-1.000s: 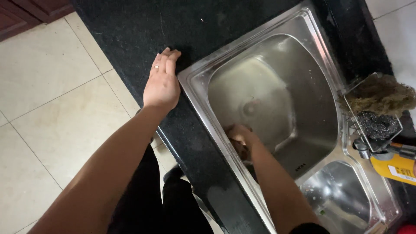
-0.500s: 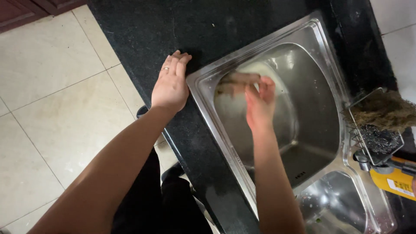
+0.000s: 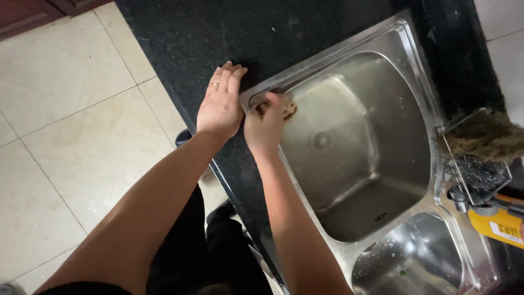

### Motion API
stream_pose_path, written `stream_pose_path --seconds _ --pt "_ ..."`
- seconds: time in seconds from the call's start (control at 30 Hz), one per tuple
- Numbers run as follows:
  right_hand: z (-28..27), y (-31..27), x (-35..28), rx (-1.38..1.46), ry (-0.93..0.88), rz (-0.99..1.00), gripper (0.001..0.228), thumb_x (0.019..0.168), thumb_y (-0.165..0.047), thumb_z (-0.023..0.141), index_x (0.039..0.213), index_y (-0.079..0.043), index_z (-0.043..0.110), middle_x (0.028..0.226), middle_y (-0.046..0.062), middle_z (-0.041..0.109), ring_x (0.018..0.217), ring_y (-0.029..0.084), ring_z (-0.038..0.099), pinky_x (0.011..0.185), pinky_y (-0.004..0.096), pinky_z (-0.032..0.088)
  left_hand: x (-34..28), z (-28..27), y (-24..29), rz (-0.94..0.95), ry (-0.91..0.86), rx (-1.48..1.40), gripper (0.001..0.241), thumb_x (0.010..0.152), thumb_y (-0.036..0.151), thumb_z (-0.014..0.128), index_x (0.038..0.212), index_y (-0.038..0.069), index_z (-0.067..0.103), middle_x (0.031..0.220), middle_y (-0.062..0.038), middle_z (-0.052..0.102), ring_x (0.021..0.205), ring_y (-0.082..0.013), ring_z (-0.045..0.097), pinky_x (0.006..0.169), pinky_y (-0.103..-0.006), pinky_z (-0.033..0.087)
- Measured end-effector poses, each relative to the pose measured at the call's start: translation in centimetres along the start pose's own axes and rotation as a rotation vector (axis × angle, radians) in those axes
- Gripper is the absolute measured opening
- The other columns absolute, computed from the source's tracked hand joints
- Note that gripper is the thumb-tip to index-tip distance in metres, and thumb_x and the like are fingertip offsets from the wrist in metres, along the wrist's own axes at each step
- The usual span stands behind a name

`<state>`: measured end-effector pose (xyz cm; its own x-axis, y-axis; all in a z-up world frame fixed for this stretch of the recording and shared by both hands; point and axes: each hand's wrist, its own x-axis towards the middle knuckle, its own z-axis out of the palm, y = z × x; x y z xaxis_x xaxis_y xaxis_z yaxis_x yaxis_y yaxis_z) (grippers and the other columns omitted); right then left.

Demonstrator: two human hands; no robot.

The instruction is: Clean the gas stovetop, kitchen counters, and sink area using a cloth rag and water.

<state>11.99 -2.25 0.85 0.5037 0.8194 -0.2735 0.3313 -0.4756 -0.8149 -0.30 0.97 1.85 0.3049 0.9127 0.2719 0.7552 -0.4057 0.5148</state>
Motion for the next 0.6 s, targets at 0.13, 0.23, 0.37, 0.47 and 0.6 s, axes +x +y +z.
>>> stream_pose_path --seconds 0.13,0.23,0.37,0.47,0.6 --pt "-1.7 1.2 -0.1 -0.281 -0.181 -0.118 0.043 0.093 -0.019 0.059 0.136 -0.014 0.059 0.126 0.017 0.07 0.121 0.04 0.068 0.101 0.053 0.055 -0.3 0.3 -0.2 0.02 -0.01 0.027 0.067 0.085 -0.004 0.048 0.15 0.005 0.043 0.144 -0.016 0.051 0.146 -0.0369 0.046 0.127 -0.0457 0.033" --pt "-3.5 1.9 -0.6 -0.348 -0.191 -0.246 0.031 0.093 -0.02 0.062 0.123 -0.013 0.065 0.112 0.01 0.076 0.104 0.031 0.074 0.087 0.044 0.057 -0.2 0.3 0.2 0.014 0.01 0.006 0.062 0.086 -0.003 0.053 0.147 0.003 0.045 0.145 -0.017 0.051 0.145 -0.0379 0.045 0.125 -0.0464 0.034" --pt "-7.9 2.2 -4.1 -0.397 -0.193 -0.3 0.02 0.096 -0.027 0.067 0.11 -0.013 0.069 0.092 0.003 0.08 0.075 0.024 0.075 0.065 0.037 0.057 0.1 -0.7 1.0 -0.001 0.034 -0.001 0.05 0.09 -0.003 0.056 0.14 0.0 0.049 0.143 -0.017 0.054 0.142 -0.0369 0.046 0.121 -0.0463 0.037" --pt "-11.3 6.8 -7.0 -0.462 -0.229 -0.227 0.025 0.098 -0.026 0.069 0.121 -0.017 0.064 0.104 -0.002 0.081 0.073 0.013 0.076 0.059 0.027 0.057 -0.1 -0.3 0.9 -0.012 0.036 -0.018 0.052 0.09 -0.004 0.055 0.141 0.002 0.049 0.144 -0.017 0.053 0.143 -0.0375 0.046 0.121 -0.0482 0.036" --pt "-16.5 10.3 -10.9 -0.431 -0.161 -0.124 0.035 0.089 -0.035 0.078 0.116 -0.014 0.07 0.095 -0.002 0.081 0.072 0.015 0.074 0.064 0.03 0.056 -0.3 -0.1 0.9 0.005 0.04 -0.023 0.057 0.086 -0.009 0.055 0.142 0.001 0.048 0.145 -0.018 0.054 0.144 -0.0382 0.045 0.124 -0.0482 0.033"
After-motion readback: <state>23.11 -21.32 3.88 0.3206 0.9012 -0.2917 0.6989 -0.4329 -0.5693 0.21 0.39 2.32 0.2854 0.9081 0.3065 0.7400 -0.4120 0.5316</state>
